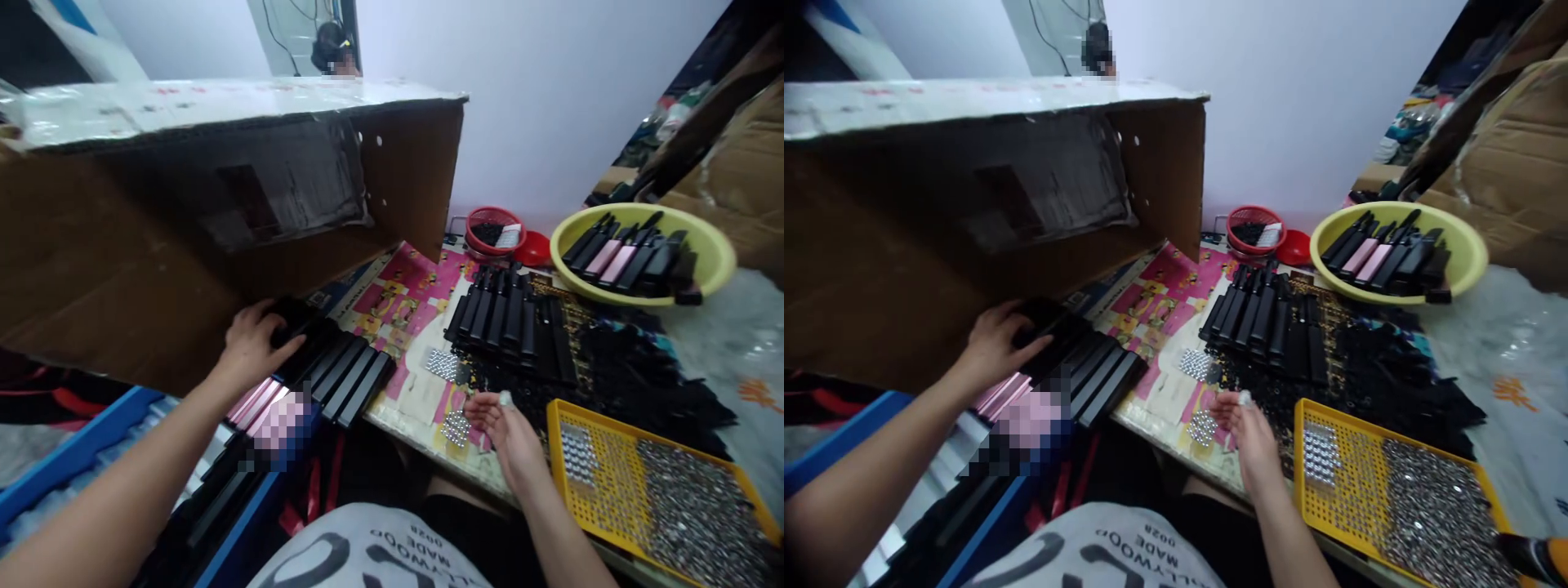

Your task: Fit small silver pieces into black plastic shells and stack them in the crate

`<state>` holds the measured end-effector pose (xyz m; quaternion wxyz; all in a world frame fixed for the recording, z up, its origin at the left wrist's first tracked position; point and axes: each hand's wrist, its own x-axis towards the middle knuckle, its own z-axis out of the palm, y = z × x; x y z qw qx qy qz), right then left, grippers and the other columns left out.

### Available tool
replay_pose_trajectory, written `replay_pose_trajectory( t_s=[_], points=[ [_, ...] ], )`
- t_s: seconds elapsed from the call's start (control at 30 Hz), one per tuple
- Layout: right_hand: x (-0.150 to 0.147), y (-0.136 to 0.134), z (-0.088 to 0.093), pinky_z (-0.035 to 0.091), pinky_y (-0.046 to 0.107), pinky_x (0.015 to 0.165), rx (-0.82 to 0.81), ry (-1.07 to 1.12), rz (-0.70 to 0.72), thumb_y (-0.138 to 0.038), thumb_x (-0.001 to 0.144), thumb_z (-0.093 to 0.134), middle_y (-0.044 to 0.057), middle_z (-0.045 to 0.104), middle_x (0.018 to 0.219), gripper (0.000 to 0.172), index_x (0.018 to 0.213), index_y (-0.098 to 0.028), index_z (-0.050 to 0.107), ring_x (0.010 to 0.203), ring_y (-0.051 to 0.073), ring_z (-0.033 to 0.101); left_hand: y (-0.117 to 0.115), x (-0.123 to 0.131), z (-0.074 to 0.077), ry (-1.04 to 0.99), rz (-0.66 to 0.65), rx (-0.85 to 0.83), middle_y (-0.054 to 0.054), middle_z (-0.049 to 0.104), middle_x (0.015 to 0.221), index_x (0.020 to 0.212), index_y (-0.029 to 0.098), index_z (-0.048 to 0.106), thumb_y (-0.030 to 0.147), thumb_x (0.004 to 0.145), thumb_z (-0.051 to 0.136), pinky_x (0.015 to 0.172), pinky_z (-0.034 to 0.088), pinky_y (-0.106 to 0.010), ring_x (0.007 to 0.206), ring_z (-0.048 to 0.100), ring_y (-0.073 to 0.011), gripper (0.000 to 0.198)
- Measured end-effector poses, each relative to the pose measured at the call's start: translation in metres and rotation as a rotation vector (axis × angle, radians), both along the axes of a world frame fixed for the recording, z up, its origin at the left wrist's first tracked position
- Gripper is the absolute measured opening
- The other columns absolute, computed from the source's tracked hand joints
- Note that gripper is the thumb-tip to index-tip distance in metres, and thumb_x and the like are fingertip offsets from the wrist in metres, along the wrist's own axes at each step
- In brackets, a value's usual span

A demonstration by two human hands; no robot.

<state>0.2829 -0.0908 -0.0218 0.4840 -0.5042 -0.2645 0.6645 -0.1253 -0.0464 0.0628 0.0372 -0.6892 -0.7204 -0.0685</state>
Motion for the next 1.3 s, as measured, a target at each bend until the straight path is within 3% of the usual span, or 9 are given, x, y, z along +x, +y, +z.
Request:
replay_pose_trajectory(
  t_s=[0.1,0.17,0.27,0.37,0.53,0.73,0.9,1.1,1.3],
  points=[
    [-0.011,-0.006,0.001,0.047,0.031,0.068,0.056,-0.062,0.060,-0.052,0.075,0.059,0.008,0.068,0.079,0.037,0.084,-0.016,0.064,0.071,0.019,0.062,0.018,-0.015,-0.003,0.059,0.104,-0.112,-0.011,0.052,0.113,0.087,0.016,0.053,0.051,0.077,0.051,0.088,0.041,-0.038,0.102,0.049,-0.0266,0.037],
    [-0.015,-0.006,0.000,0.047,0.031,0.068,0.092,-0.111,0.083,-0.051,0.076,0.058,0.007,0.068,0.079,0.035,0.084,-0.017,0.063,0.069,0.018,0.062,0.033,0.009,-0.003,-0.005,0.087,-0.036,-0.010,0.056,0.108,0.094,0.016,0.053,0.049,0.077,0.052,0.088,0.041,-0.036,0.099,0.051,-0.0248,0.037],
    [-0.019,-0.006,-0.002,0.047,0.029,0.066,0.126,-0.211,0.101,-0.048,0.079,0.055,0.004,0.067,0.078,0.030,0.084,-0.018,0.061,0.070,0.017,0.061,0.056,0.091,-0.001,-0.338,-0.120,-0.005,-0.009,0.057,0.111,0.109,0.017,0.051,0.053,0.080,0.047,0.087,0.041,-0.032,0.102,0.053,-0.0221,0.046],
    [-0.019,-0.012,0.000,0.047,0.029,0.072,0.233,-0.359,0.174,-0.040,0.084,0.050,0.004,0.066,0.083,0.024,0.087,-0.019,0.060,0.079,0.018,0.061,0.083,0.194,-0.004,-0.645,-0.386,-0.268,-0.006,0.064,0.100,0.100,0.018,0.057,0.056,0.080,0.045,0.077,0.044,-0.026,0.087,0.060,-0.0174,0.044],
    [0.001,-0.024,0.013,0.045,0.028,0.078,0.393,-0.742,0.246,-0.025,0.086,0.046,0.004,0.064,0.093,0.019,0.098,-0.020,0.060,0.086,0.017,0.059,0.134,0.289,-0.028,-0.636,-0.277,-0.405,-0.019,0.065,0.090,0.085,0.010,0.063,0.054,0.067,0.059,0.076,0.043,-0.037,0.090,0.060,-0.0326,0.047],
    [0.018,-0.021,0.011,0.044,0.031,0.082,0.475,-1.090,0.330,-0.016,0.082,0.047,0.005,0.063,0.102,0.026,0.106,-0.020,0.055,0.094,0.019,0.056,0.144,0.280,-0.037,-0.830,-0.184,-0.409,-0.011,0.063,0.071,0.081,0.011,0.060,0.044,0.076,0.046,0.063,0.044,-0.031,0.067,0.061,-0.0242,0.037],
    [-0.004,-0.001,0.007,0.041,0.035,0.087,0.580,-1.377,0.594,-0.007,0.073,0.046,0.009,0.062,0.101,0.041,0.111,-0.017,0.053,0.098,0.023,0.053,0.079,0.245,-0.019,-1.242,-0.223,-0.314,0.001,0.056,0.069,0.093,0.017,0.053,0.044,0.075,0.051,0.054,0.041,-0.021,0.058,0.053,-0.0122,0.033],
    [-0.012,0.017,0.011,0.040,0.036,0.086,0.560,-1.419,0.775,-0.005,0.066,0.049,0.011,0.062,0.099,0.039,0.103,-0.015,0.053,0.094,0.023,0.055,-0.015,0.203,-0.027,-1.602,-0.001,-0.727,-0.001,0.055,0.064,0.086,0.014,0.056,0.046,0.079,0.051,0.048,0.040,-0.022,0.054,0.050,-0.0123,0.033],
    [-0.006,0.016,0.015,0.044,0.032,0.075,0.493,-1.083,0.595,-0.005,0.067,0.049,0.005,0.062,0.087,0.034,0.098,-0.018,0.052,0.081,0.019,0.056,-0.057,0.203,-0.039,-1.696,-0.037,-0.789,0.003,0.052,0.072,0.099,0.022,0.046,0.037,0.082,0.055,0.055,0.046,-0.023,0.065,0.054,-0.0125,0.025]
  ],
)
